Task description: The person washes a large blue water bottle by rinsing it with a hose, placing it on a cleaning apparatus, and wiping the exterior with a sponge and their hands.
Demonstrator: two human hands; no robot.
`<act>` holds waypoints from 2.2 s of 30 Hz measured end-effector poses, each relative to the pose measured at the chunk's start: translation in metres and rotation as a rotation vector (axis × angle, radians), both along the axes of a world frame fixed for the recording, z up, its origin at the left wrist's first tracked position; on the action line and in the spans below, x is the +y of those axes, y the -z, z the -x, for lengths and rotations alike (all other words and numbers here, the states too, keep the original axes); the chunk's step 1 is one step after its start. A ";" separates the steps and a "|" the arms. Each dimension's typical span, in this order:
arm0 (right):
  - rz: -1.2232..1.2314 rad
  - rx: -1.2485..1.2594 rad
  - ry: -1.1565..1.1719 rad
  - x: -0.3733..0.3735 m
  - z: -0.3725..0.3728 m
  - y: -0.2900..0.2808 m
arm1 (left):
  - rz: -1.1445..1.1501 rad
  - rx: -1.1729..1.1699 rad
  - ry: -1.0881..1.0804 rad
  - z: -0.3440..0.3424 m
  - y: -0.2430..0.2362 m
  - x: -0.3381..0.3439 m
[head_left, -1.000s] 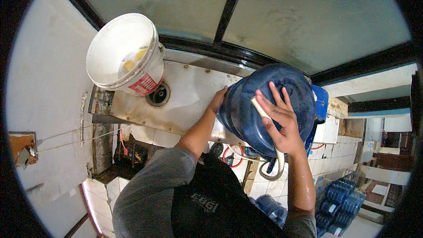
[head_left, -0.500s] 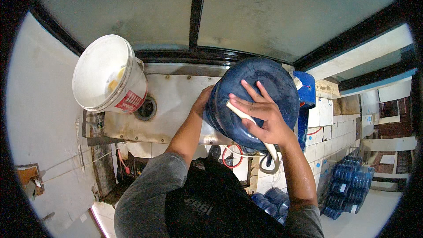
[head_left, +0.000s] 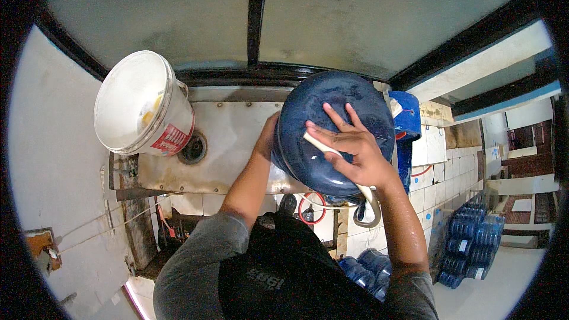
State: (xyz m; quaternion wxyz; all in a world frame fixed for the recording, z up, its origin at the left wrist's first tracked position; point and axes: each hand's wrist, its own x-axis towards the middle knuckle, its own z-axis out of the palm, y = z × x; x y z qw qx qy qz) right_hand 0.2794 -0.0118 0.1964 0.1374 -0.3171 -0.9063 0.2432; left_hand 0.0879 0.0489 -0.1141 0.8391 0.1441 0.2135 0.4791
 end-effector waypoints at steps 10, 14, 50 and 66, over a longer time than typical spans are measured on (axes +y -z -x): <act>-0.014 0.053 0.072 0.003 0.004 0.008 | -0.420 0.825 -0.461 -0.010 -0.076 -0.061; -0.041 0.034 0.041 0.002 0.009 0.003 | -0.499 1.259 -0.643 -0.014 -0.035 -0.085; -0.032 -0.026 -0.025 0.001 0.023 0.007 | -0.314 0.472 -0.208 0.013 -0.088 0.016; -0.062 0.006 -0.028 0.002 0.022 0.001 | -0.123 0.420 -0.552 -0.015 -0.020 -0.034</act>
